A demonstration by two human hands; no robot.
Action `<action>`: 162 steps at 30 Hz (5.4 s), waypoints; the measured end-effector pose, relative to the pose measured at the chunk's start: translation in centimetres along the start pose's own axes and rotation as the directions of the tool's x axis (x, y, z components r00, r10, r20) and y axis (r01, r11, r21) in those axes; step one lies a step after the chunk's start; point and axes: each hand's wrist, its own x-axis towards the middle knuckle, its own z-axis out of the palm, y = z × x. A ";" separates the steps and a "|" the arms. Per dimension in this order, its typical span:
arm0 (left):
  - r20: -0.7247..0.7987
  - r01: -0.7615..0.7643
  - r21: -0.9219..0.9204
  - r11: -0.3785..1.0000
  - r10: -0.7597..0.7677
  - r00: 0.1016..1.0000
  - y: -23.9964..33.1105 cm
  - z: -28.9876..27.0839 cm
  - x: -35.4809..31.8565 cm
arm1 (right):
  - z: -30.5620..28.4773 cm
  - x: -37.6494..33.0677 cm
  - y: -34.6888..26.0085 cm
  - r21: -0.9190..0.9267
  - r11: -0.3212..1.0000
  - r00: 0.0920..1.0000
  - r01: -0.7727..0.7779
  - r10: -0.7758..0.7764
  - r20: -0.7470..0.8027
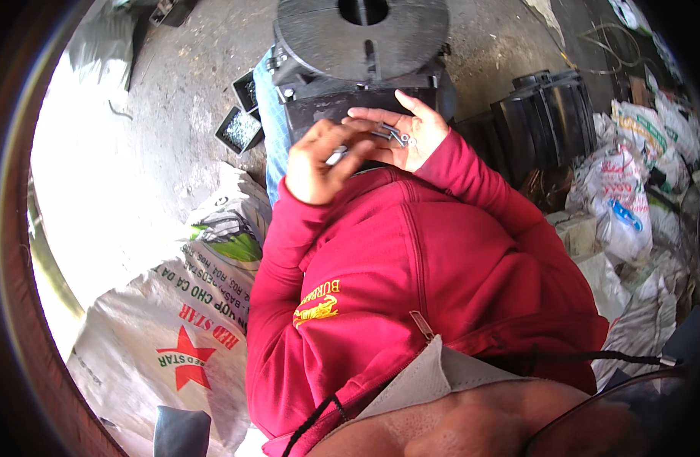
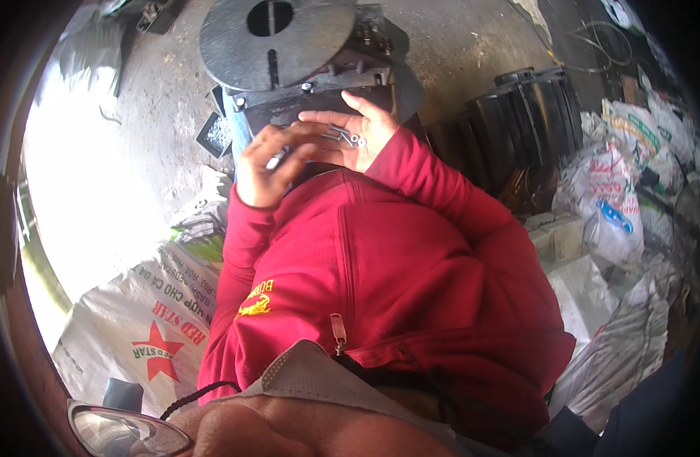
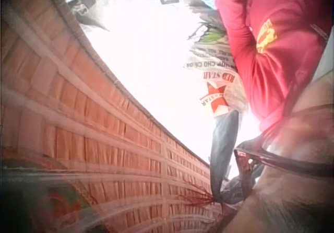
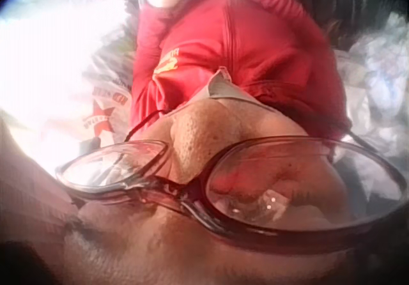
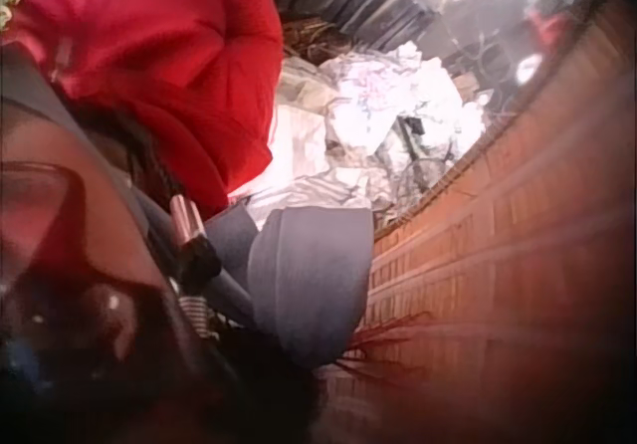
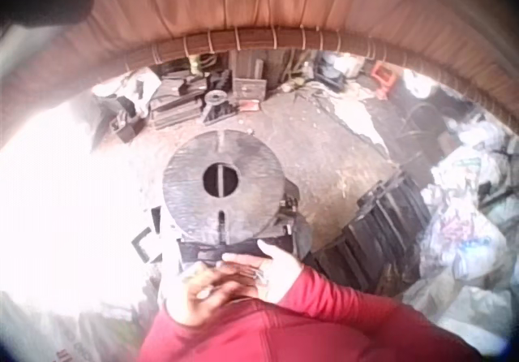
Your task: The person uses a wrench to tighten bolts on a black metal machine part resting on their lap. They repeatedly reposition the part and apply torque to fasteners on different sides.
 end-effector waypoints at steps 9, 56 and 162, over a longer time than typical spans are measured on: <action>0.128 -0.195 0.306 0.932 0.163 0.978 0.8 5.3 1.2 | 0.2 -1.1 0.4 0.097 0.991 0.994 0.087 -0.080 -0.077; 0.178 -0.199 0.254 0.946 0.156 0.971 0.7 5.2 3.5 | -3.8 -2.4 1.1 -0.220 0.910 0.932 0.351 -0.362 -0.011; -0.009 -0.365 0.599 0.713 0.462 0.887 1.8 7.5 9.2 | -2.9 -1.9 -2.9 -0.199 0.833 0.741 0.516 -0.551 -0.384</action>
